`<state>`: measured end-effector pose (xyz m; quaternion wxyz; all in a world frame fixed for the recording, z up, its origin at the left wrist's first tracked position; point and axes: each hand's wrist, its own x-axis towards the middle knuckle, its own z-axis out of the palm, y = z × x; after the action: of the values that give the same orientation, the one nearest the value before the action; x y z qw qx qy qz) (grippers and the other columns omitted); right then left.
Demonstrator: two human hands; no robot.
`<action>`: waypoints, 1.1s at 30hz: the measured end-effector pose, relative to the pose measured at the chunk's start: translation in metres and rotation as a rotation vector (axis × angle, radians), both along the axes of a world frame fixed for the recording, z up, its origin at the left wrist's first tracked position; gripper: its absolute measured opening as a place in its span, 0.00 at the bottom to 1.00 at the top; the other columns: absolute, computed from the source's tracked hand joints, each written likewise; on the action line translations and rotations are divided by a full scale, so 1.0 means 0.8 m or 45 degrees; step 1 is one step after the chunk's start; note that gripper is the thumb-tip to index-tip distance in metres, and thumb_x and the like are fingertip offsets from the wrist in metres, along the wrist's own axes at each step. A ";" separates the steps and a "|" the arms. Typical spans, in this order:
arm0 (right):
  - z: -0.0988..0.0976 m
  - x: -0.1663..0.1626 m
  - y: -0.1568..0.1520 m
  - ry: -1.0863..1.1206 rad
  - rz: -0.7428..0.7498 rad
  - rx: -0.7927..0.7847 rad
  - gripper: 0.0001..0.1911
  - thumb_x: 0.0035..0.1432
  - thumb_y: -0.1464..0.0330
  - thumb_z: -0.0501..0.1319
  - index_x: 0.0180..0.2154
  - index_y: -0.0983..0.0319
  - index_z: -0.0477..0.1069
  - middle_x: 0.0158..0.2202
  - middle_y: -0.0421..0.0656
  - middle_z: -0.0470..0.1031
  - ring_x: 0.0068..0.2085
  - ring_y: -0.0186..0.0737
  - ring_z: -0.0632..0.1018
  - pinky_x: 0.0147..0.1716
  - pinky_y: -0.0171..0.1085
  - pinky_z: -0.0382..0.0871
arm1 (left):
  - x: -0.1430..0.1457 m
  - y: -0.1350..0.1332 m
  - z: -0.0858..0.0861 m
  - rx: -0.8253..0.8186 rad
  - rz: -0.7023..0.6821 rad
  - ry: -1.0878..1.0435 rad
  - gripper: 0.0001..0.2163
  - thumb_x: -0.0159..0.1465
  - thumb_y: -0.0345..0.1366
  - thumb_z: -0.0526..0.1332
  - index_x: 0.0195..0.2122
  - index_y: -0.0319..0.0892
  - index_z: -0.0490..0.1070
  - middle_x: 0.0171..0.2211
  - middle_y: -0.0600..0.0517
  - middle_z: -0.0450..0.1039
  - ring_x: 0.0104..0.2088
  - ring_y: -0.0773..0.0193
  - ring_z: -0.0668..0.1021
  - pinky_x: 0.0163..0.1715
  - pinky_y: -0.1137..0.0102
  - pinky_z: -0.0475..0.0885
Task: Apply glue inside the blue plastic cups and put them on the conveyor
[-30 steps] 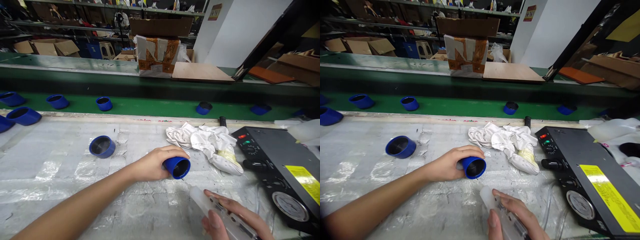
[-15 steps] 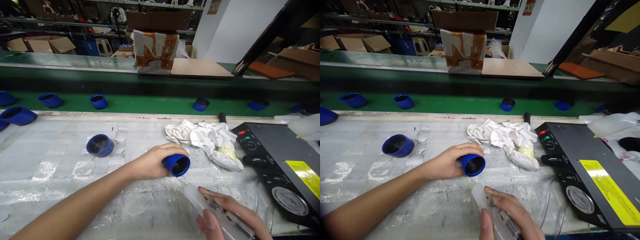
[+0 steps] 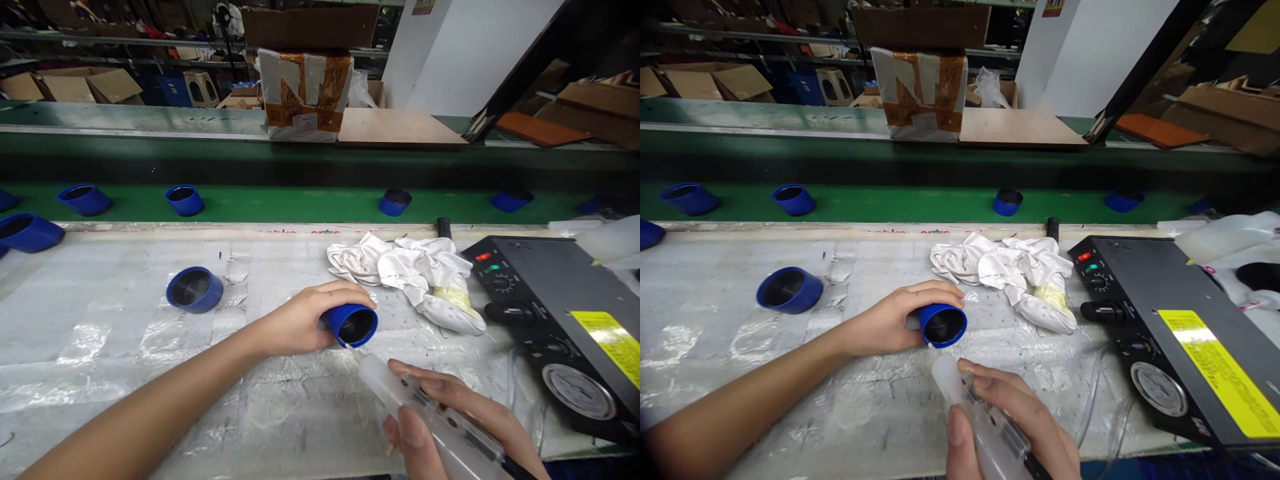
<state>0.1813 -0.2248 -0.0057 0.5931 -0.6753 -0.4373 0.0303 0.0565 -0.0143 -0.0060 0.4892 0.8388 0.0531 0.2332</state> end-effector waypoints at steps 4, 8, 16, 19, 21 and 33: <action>-0.014 0.015 0.001 -0.023 0.087 -0.016 0.09 0.65 0.60 0.76 0.44 0.54 0.83 0.40 0.41 0.88 0.40 0.48 0.90 0.38 0.37 0.89 | 0.000 0.000 0.000 0.004 -0.003 0.002 0.19 0.68 0.28 0.68 0.60 0.43 0.78 0.64 0.39 0.81 0.65 0.49 0.82 0.68 0.56 0.77; -0.049 0.037 -0.004 0.026 0.135 -0.098 0.12 0.65 0.55 0.76 0.35 0.54 0.81 0.24 0.38 0.78 0.22 0.41 0.82 0.17 0.33 0.77 | -0.001 0.000 0.003 -0.025 0.005 0.052 0.19 0.68 0.28 0.69 0.60 0.45 0.79 0.65 0.41 0.81 0.66 0.49 0.82 0.69 0.56 0.76; -0.096 0.082 -0.003 0.026 0.299 -0.096 0.30 0.64 0.44 0.74 0.20 0.55 0.71 0.15 0.36 0.64 0.13 0.34 0.68 0.10 0.32 0.66 | -0.001 0.000 0.003 -0.018 -0.008 0.031 0.19 0.69 0.28 0.69 0.61 0.44 0.79 0.64 0.40 0.80 0.65 0.49 0.82 0.68 0.58 0.77; -0.096 0.086 -0.004 0.016 0.298 -0.091 0.29 0.65 0.46 0.74 0.21 0.55 0.72 0.16 0.37 0.66 0.14 0.33 0.70 0.13 0.32 0.68 | -0.001 0.000 0.002 -0.016 -0.002 0.028 0.19 0.68 0.27 0.69 0.60 0.44 0.79 0.65 0.40 0.80 0.66 0.50 0.82 0.69 0.58 0.76; -0.093 0.081 -0.005 0.003 0.279 -0.087 0.28 0.66 0.46 0.74 0.22 0.55 0.73 0.17 0.37 0.68 0.15 0.33 0.70 0.13 0.32 0.68 | -0.001 0.000 0.002 -0.027 0.002 0.038 0.20 0.68 0.27 0.70 0.60 0.45 0.79 0.65 0.41 0.80 0.66 0.50 0.82 0.69 0.57 0.76; -0.009 0.021 0.017 -0.068 -0.015 0.003 0.22 0.73 0.50 0.70 0.32 0.56 0.73 0.24 0.38 0.76 0.17 0.34 0.74 0.13 0.34 0.71 | -0.001 0.000 0.002 -0.040 0.005 0.056 0.20 0.67 0.27 0.70 0.61 0.46 0.79 0.64 0.41 0.81 0.66 0.49 0.82 0.69 0.55 0.76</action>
<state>0.1980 -0.2111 -0.0126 0.5823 -0.6776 -0.4491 0.0083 0.0561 -0.0142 -0.0041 0.5006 0.8358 0.0690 0.2147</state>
